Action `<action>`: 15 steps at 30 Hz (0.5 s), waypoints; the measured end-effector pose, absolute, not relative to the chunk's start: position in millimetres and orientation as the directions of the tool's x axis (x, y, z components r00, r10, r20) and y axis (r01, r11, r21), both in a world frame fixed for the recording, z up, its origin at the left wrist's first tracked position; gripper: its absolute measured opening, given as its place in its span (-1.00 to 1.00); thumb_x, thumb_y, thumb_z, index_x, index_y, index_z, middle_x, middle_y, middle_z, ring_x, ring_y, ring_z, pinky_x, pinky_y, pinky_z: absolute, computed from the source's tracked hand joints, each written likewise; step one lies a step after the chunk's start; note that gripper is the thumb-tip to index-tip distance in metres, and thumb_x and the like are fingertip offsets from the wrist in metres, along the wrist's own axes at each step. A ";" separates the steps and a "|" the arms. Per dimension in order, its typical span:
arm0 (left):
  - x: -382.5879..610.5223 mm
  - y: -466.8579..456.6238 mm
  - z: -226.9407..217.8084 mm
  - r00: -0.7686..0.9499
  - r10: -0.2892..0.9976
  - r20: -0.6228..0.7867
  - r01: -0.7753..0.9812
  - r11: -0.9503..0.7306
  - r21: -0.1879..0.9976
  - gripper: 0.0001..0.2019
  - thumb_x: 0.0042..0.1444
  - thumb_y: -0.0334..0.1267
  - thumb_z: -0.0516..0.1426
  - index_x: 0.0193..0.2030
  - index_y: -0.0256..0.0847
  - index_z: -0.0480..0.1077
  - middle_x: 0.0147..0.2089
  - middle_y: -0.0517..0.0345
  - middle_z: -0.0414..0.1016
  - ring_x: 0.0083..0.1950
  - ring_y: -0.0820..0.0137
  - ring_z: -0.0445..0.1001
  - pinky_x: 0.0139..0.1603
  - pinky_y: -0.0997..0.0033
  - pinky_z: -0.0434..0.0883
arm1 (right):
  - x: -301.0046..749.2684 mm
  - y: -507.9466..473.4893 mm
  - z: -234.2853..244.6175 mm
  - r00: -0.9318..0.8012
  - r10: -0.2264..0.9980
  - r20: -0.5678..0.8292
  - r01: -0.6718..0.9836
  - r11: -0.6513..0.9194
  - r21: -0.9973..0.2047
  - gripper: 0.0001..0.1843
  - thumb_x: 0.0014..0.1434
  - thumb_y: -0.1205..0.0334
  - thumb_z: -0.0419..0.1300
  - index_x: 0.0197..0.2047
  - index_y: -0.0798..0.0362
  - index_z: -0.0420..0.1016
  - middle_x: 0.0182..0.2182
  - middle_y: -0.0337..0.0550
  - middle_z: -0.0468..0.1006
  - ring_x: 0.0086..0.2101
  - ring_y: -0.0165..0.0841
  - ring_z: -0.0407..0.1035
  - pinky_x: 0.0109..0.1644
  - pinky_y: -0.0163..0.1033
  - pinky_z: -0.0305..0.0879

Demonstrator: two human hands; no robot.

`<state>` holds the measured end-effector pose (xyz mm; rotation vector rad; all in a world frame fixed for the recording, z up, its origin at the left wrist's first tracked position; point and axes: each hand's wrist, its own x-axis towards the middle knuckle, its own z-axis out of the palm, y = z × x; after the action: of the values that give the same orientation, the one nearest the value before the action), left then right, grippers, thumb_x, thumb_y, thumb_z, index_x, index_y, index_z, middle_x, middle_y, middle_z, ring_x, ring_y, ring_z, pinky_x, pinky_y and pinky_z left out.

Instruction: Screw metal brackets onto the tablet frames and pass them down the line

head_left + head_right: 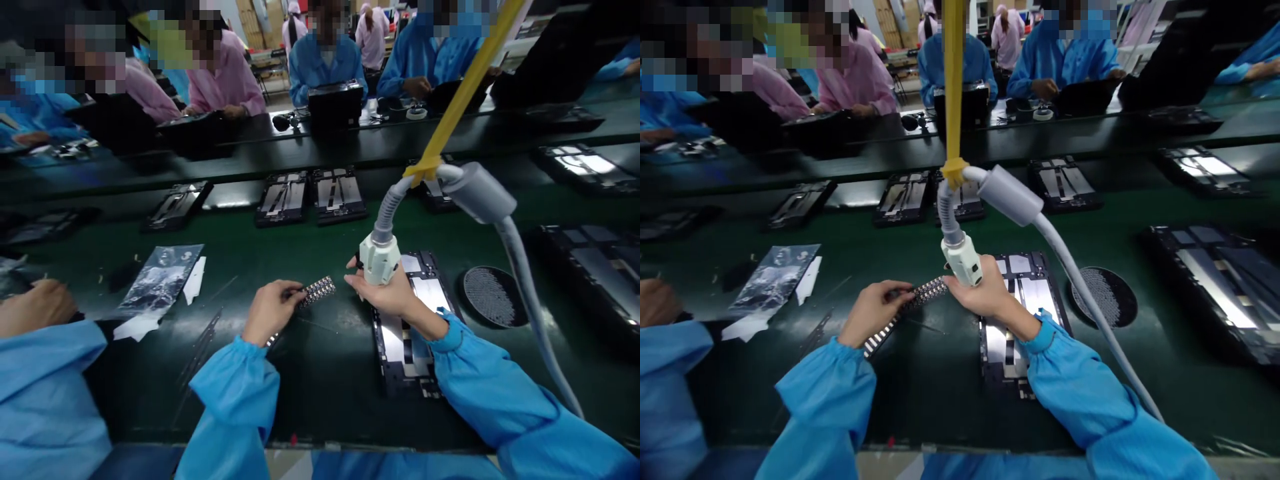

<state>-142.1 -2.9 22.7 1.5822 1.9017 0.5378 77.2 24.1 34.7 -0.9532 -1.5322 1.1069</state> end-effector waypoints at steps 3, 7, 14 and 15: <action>-163.6 -4.0 17.2 -0.158 0.979 -0.132 0.859 0.202 0.470 -0.66 -0.10 -0.07 0.25 -0.19 -0.19 0.54 -0.24 0.02 0.58 -0.29 0.25 0.51 -0.31 0.36 0.39 | 84.5 22.4 46.3 -0.194 0.946 0.261 -0.017 0.262 -0.965 -0.79 -0.01 0.24 0.33 -0.27 0.08 0.47 -0.67 -0.36 0.36 -0.64 -0.44 0.29 -0.55 -0.28 0.26; -158.8 -0.9 19.6 -0.144 0.962 -0.231 0.781 0.253 0.571 -0.60 -0.28 0.05 0.30 -0.35 -0.19 0.51 -0.43 0.12 0.57 -0.41 0.28 0.51 -0.45 0.41 0.37 | 132.6 15.9 79.2 -0.134 0.952 0.277 -0.084 0.267 -0.960 -0.53 -0.07 0.18 0.41 -0.08 0.07 0.44 -0.68 -0.41 0.38 -0.66 -0.46 0.27 -0.55 -0.28 0.28; -171.0 20.7 14.8 -0.057 0.936 -0.348 0.692 0.289 0.662 -0.37 -0.58 0.51 0.18 -0.54 0.02 0.49 -0.56 0.45 0.55 -0.50 0.38 0.53 -0.47 0.38 0.43 | 250.6 4.2 68.8 0.202 0.940 0.276 -0.024 0.286 -0.958 -0.65 -0.10 0.08 0.42 -0.32 0.02 0.39 -0.74 -0.43 0.36 -0.72 -0.44 0.26 -0.61 -0.25 0.28; -176.5 23.6 7.0 -0.065 0.951 -0.302 0.722 0.253 0.644 -0.34 -0.59 0.55 0.14 -0.52 0.05 0.50 -0.54 0.46 0.56 -0.47 0.37 0.55 -0.45 0.36 0.46 | 259.3 4.6 60.3 0.251 0.929 0.271 -0.031 0.288 -0.957 -0.65 -0.10 0.09 0.42 -0.33 0.02 0.39 -0.76 -0.44 0.36 -0.73 -0.44 0.26 -0.61 -0.25 0.29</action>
<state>-176.5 23.6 7.0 1.5254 1.8424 0.4264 259.3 4.6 60.3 -1.0589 -1.1031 0.8554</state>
